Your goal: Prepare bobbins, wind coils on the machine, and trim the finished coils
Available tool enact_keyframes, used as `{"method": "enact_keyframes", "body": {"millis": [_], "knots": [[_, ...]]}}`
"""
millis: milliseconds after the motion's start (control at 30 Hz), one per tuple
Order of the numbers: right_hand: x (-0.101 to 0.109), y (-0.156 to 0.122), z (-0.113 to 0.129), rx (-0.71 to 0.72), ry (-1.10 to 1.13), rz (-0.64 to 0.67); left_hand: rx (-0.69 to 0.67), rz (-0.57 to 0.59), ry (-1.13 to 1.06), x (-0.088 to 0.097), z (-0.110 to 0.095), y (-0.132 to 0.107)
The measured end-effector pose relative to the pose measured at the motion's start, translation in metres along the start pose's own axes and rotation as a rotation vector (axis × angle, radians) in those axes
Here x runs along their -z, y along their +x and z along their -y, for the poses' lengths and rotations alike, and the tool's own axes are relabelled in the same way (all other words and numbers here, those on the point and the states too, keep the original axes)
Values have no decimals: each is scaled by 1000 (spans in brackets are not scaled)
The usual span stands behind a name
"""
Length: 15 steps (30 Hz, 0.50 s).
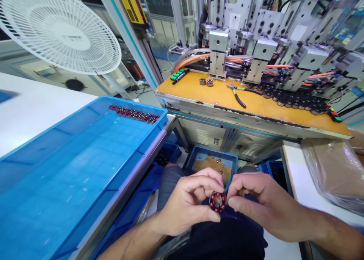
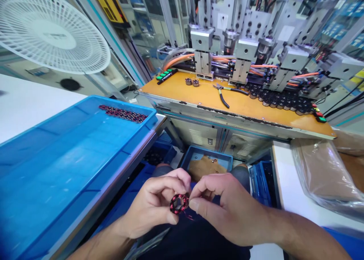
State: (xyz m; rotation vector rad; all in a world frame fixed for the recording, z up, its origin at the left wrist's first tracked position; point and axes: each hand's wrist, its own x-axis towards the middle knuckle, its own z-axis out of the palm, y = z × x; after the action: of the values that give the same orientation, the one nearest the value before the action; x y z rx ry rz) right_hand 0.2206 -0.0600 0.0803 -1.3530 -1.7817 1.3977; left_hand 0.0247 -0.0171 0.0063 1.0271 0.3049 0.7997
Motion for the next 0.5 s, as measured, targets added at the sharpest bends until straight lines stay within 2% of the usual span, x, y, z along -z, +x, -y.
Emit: {"method": "enact_keyframes", "body": {"millis": [67, 133, 233, 300, 400, 500], "knots": [[4, -4, -1, 87, -85, 59, 8, 3, -15, 0, 0, -1], [10, -9, -4, 260, -231, 74, 37, 14, -53, -1, -1, -2], [17, -13, -9, 563, -526, -138, 91, 38, -138, -2, -2, -1], [17, -10, -10, 709, -653, -241, 126, 56, -186, -2, -2, -1], [12, -3, -10, 840, -683, -197, 171, 80, -244, -4, -2, 1], [8, 3, -10, 877, -653, -171, 184, 85, -284, -5, 0, 2]]}}
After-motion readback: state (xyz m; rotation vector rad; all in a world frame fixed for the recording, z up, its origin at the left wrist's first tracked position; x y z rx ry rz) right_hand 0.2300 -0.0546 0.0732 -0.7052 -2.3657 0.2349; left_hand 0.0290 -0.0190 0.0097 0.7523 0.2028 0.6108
